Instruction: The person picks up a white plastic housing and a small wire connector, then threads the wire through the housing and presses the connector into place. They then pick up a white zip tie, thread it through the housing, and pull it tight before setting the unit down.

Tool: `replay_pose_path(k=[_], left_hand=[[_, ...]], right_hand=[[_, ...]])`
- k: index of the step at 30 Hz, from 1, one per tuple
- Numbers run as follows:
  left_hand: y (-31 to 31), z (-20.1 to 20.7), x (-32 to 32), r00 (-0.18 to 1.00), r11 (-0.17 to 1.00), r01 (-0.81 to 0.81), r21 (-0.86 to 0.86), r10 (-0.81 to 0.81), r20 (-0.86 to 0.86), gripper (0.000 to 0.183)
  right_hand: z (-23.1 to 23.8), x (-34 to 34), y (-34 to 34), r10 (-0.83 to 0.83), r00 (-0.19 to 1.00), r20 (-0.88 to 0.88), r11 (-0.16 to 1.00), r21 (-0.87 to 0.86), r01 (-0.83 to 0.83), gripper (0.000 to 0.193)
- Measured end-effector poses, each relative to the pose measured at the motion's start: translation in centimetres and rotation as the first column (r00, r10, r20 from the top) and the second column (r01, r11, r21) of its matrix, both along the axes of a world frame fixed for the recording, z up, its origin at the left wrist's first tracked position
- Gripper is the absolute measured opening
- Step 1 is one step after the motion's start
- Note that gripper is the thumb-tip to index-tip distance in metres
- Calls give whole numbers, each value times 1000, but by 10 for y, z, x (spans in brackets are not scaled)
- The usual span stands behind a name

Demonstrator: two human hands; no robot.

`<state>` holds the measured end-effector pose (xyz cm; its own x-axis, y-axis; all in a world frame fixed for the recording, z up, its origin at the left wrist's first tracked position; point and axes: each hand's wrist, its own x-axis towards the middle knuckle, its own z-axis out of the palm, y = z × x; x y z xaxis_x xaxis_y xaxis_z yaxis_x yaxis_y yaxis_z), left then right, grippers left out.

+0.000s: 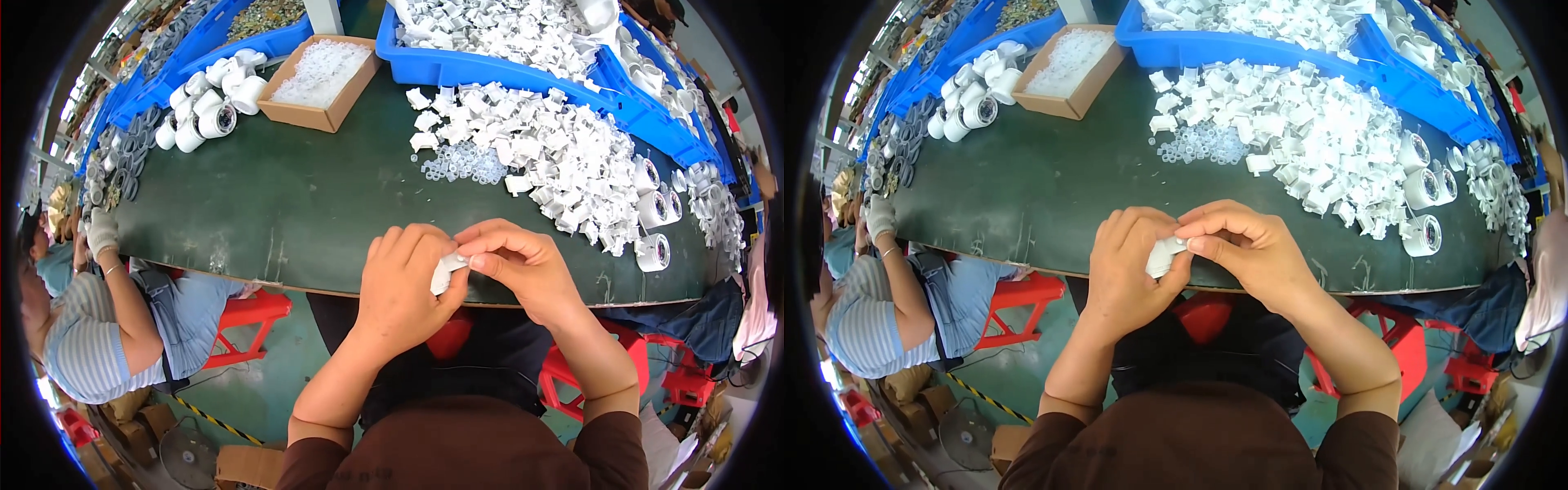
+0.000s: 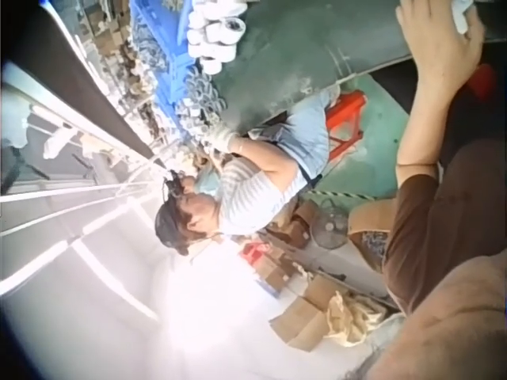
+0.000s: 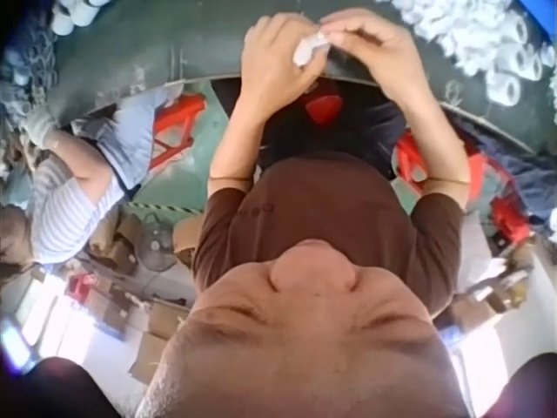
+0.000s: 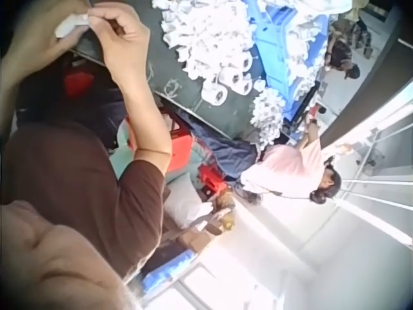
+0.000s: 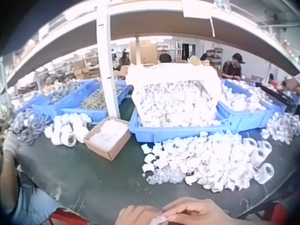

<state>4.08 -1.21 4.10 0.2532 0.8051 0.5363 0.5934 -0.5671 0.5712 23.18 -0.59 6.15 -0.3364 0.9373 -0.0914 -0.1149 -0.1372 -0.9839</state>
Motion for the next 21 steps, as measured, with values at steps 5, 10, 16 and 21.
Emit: replay_pose_path(k=[5, 10, 16, 21], left_hand=[[-2, 1, 0, 1000, 1000, -2, -7, 2, 6, 32], [-3, -3, 4, 1000, 1000, -21, -6, 21, 20, 34], [-4, -12, 2, 995, 994, -79, 69, 74, 74, 34], [-6, -10, 0, 995, 994, -74, 82, 67, 78, 31]], right_hand=[[4, -1, 5, 41, 999, -22, 988, -146, -44, 13], [-2, -11, 1, 9, 999, 39, 990, -138, -4, 13], [-3, -18, -7, -121, 986, -111, 978, -185, 99, 12], [-8, -23, -9, -112, 990, -85, 992, -62, 107, 13]])
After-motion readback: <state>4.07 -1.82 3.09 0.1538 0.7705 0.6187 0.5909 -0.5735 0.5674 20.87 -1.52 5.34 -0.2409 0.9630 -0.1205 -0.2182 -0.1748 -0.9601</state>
